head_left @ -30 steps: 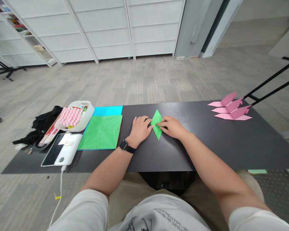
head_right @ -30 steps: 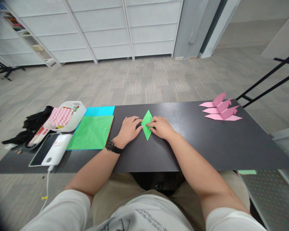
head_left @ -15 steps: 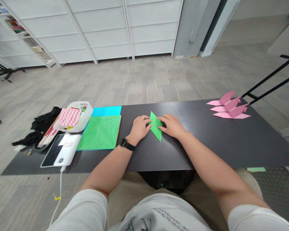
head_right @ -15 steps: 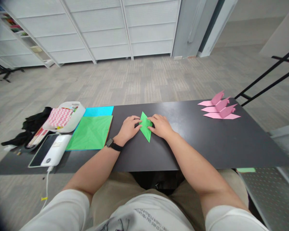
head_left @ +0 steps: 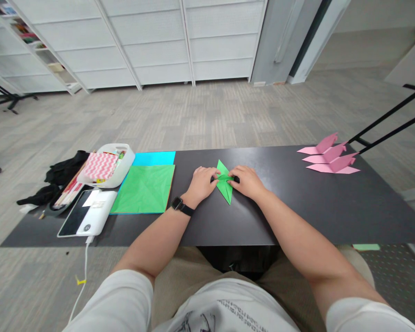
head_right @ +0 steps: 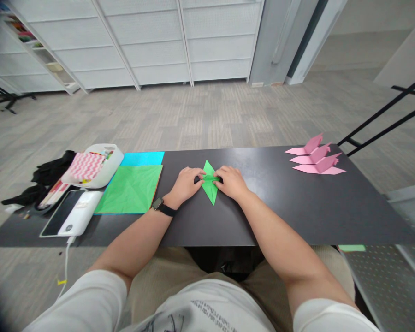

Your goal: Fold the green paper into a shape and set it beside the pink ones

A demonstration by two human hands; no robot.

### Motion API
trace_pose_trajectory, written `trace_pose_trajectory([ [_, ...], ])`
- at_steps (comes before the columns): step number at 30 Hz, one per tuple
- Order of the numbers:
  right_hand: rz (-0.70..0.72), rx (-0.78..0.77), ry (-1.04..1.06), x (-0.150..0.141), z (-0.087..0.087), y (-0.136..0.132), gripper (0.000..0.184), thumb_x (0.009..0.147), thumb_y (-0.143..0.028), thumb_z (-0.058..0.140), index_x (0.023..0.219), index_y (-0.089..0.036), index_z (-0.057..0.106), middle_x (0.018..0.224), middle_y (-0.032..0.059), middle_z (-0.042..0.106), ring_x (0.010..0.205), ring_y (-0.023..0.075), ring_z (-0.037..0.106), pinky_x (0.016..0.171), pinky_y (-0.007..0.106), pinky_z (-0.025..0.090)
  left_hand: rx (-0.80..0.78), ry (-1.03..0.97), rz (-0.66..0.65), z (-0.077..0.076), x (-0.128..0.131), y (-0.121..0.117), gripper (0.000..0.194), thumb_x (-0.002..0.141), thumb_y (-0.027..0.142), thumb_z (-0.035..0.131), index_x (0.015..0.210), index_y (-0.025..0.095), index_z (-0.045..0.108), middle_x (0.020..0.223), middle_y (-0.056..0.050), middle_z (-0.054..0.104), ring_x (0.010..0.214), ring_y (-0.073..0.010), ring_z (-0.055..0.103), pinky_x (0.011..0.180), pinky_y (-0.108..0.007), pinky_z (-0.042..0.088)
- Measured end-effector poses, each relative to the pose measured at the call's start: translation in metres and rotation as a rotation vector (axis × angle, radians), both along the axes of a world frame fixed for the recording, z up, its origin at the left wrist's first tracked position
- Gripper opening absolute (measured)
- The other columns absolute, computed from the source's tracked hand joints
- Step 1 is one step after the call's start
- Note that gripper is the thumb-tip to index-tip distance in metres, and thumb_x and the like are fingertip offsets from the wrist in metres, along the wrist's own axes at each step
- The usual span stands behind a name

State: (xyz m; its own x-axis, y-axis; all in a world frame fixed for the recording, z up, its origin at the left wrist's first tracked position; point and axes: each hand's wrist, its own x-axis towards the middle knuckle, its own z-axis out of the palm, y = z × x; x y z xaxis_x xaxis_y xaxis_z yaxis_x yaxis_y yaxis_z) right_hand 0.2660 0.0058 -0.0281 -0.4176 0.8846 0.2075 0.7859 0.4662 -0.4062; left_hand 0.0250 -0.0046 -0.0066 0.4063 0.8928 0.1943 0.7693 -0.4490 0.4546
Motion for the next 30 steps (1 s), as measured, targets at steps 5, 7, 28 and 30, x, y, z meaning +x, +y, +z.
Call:
trace_pose_trajectory([
  [5, 0.013, 0.000, -0.011, -0.002, 0.005, 0.000, 0.012, 0.097, -0.018, 0.067, 0.100, -0.026, 0.077, 0.102, 0.0040, 0.075, 0.101, 0.0243, 0.067, 0.089, 0.038, 0.041, 0.021, 0.099, -0.060, 0.004, 0.002, -0.001, 0.017, 0.100, 0.020, 0.063, 0.107, 0.026, 0.076, 0.112, -0.004, 0.079, 0.109, -0.0256, 0.068, 0.109, -0.045, 0.047],
  [7, 0.015, 0.012, -0.027, -0.002, 0.007, -0.001, 0.015, 0.097, -0.017, 0.066, 0.100, -0.026, 0.077, 0.102, 0.0044, 0.075, 0.101, 0.0246, 0.067, 0.088, 0.038, 0.041, 0.026, 0.118, -0.074, 0.005, 0.003, -0.002, 0.020, 0.099, 0.018, 0.061, 0.108, 0.026, 0.077, 0.111, -0.005, 0.078, 0.107, -0.0254, 0.067, 0.106, -0.044, 0.048],
  [28, 0.141, 0.036, -0.081, 0.001, 0.005, -0.002, 0.012, 0.101, -0.031, 0.074, 0.109, -0.030, 0.084, 0.105, 0.0053, 0.075, 0.104, 0.0257, 0.067, 0.089, 0.039, 0.042, 0.029, 0.243, -0.045, 0.012, 0.004, -0.013, 0.019, 0.103, 0.041, 0.072, 0.111, 0.029, 0.086, 0.106, -0.006, 0.076, 0.105, -0.0265, 0.065, 0.103, -0.046, 0.041],
  [30, 0.137, 0.036, -0.084, 0.001, 0.005, -0.003, 0.012, 0.101, -0.031, 0.074, 0.108, -0.031, 0.084, 0.105, 0.0052, 0.075, 0.103, 0.0259, 0.067, 0.088, 0.039, 0.041, 0.030, 0.263, -0.027, 0.014, 0.004, -0.015, 0.020, 0.103, 0.042, 0.072, 0.107, 0.029, 0.087, 0.105, -0.006, 0.076, 0.105, -0.0268, 0.064, 0.104, -0.047, 0.041],
])
